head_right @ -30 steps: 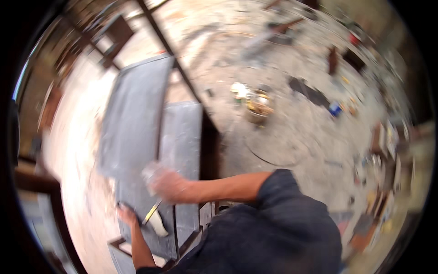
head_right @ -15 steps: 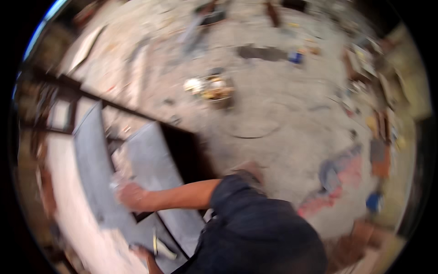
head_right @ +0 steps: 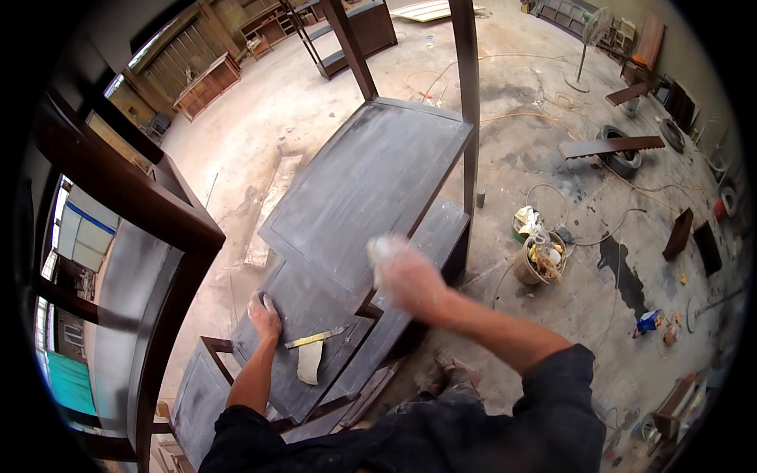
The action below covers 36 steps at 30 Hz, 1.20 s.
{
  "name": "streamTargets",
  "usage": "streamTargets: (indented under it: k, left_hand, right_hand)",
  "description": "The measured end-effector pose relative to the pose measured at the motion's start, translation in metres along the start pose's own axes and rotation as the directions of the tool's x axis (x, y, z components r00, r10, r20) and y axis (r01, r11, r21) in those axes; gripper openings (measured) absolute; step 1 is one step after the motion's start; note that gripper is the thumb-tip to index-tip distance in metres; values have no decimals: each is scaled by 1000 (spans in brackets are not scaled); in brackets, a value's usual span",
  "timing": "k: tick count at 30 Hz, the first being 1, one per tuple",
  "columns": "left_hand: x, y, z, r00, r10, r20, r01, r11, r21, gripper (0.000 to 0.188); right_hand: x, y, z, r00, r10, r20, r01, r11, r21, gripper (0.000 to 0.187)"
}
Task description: The person wipes the surface of a dark wooden cabinet with a white cloth. They use a scraper tool to remove residue from the edges and corners of the cabinet panels. The person continues to wipe the flat surfaces and edges of the cabinet, moving around the furniture to access different sides.
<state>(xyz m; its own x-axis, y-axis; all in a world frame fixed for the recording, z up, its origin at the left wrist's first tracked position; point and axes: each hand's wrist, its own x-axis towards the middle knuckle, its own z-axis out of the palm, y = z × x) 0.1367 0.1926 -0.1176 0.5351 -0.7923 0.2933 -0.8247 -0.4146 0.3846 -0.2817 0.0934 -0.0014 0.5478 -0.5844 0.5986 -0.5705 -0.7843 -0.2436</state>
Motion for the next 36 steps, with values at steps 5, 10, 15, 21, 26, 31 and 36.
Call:
streamTargets:
  k: [5, 10, 15, 21, 26, 31, 36]
  left_hand:
    - [7, 18, 7, 998, 59, -34, -59, 998, -13, 29]
    - [2, 18, -5, 997, 61, -47, -60, 998, 24, 29]
    - [1, 57, -25, 996, -40, 83, 42, 999, -24, 37]
    - [-7, 65, -34, 996, -10, 88, 11, 1000, -19, 34]
    - [-3, 38, -20, 999, 27, -19, -27, 999, 22, 32]
    - [5, 49, 2, 999, 49, 4, -49, 999, -17, 34]
    - [1, 26, 2, 1000, -2, 24, 1, 997, 75, 36]
  right_hand:
    - [29, 149, -16, 971, 233, -45, -237, 942, -238, 26]
    - [26, 129, 16, 970, 242, -19, -243, 962, -123, 30]
    - [56, 213, -34, 870, 478, 119, -430, 854, -292, 28]
    - [42, 215, 6, 966, 225, -125, -257, 871, -419, 27]
    - [105, 235, -24, 714, 667, 211, -542, 718, -437, 33]
    - [131, 294, 19, 882, 463, 91, -395, 830, -394, 36]
    - [144, 257, 42, 879, 439, 184, -401, 891, -213, 35]
